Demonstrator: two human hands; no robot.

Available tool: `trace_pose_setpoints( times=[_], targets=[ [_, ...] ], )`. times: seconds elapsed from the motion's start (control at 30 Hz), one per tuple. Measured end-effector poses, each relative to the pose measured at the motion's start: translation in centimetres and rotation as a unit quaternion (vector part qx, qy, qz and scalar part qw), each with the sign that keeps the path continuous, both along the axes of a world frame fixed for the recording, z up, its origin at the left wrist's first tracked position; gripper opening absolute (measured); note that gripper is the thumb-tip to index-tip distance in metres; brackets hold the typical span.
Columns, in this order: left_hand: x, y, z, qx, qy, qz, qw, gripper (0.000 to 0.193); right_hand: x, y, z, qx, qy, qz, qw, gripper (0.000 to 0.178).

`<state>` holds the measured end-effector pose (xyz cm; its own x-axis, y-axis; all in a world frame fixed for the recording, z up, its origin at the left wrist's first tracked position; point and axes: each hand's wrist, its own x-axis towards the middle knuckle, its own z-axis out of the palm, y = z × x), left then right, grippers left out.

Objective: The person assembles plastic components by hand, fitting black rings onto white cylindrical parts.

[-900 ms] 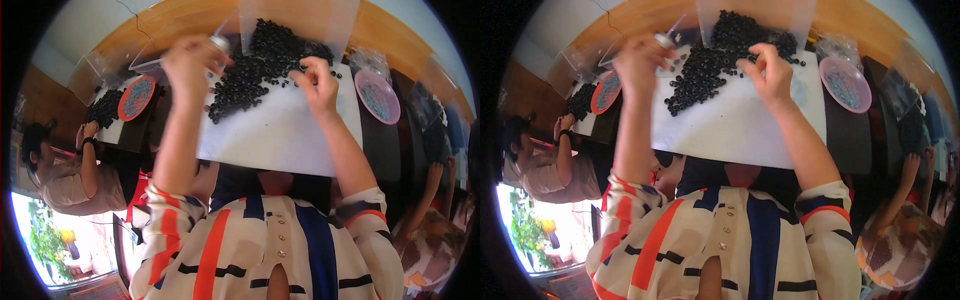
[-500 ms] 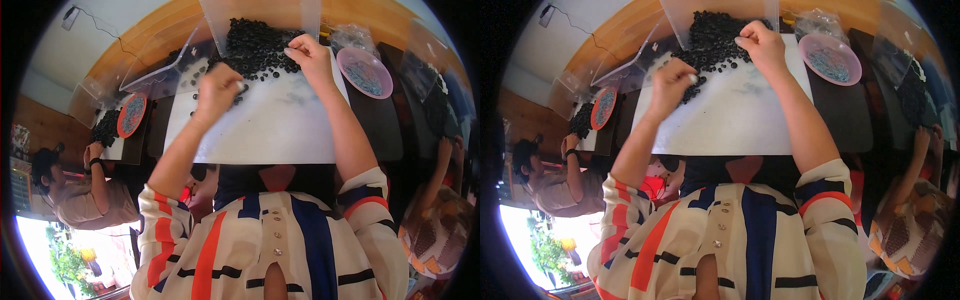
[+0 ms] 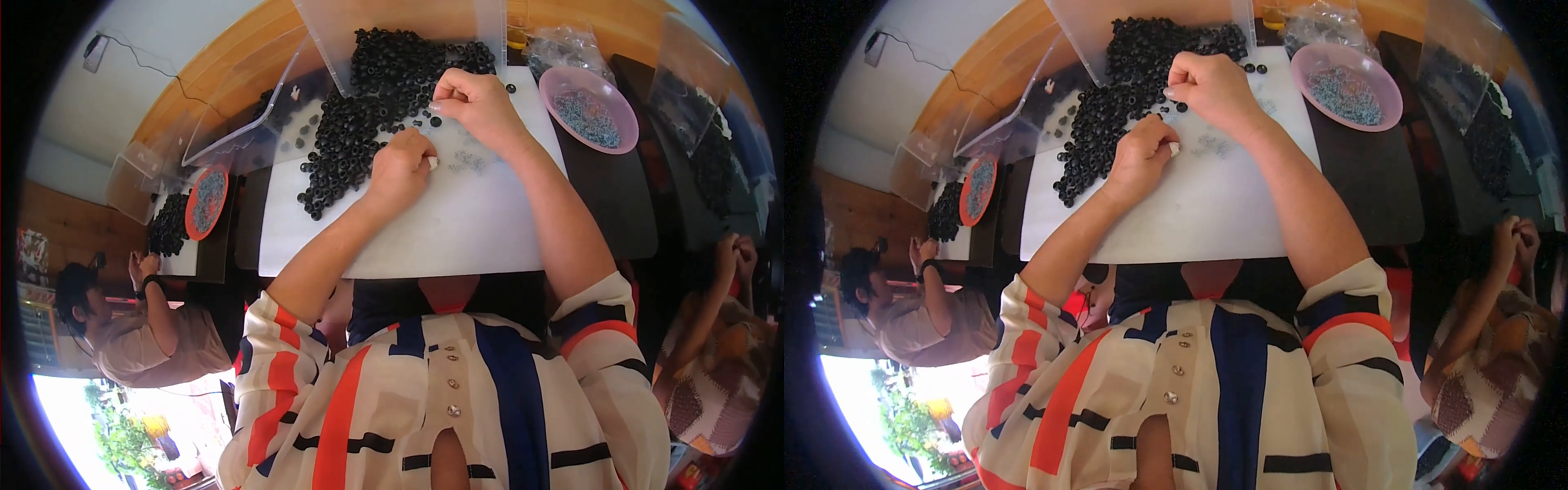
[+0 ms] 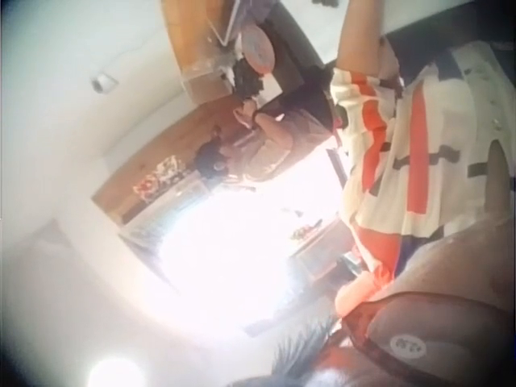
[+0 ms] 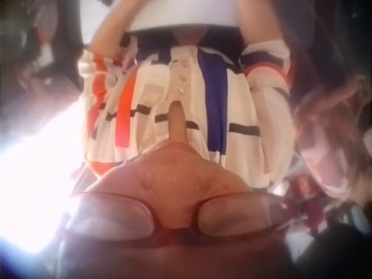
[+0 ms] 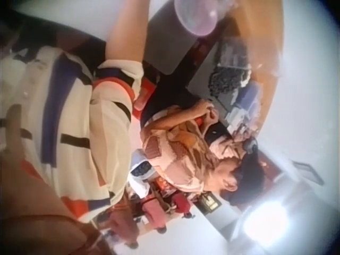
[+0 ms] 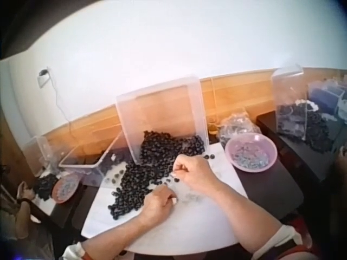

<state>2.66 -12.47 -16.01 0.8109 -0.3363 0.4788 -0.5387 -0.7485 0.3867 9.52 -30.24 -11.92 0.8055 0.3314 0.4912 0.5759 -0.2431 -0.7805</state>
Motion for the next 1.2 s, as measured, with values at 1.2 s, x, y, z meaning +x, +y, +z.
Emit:
trace_pose_setpoints(
  times=[1.2],
  targets=[
    [2.8,3.8,3.1,-0.208,0.056,0.089,0.972,0.01,-3.1,3.4,-3.0,-0.392,-0.286,0.007,0.874,0.008]
  ],
)
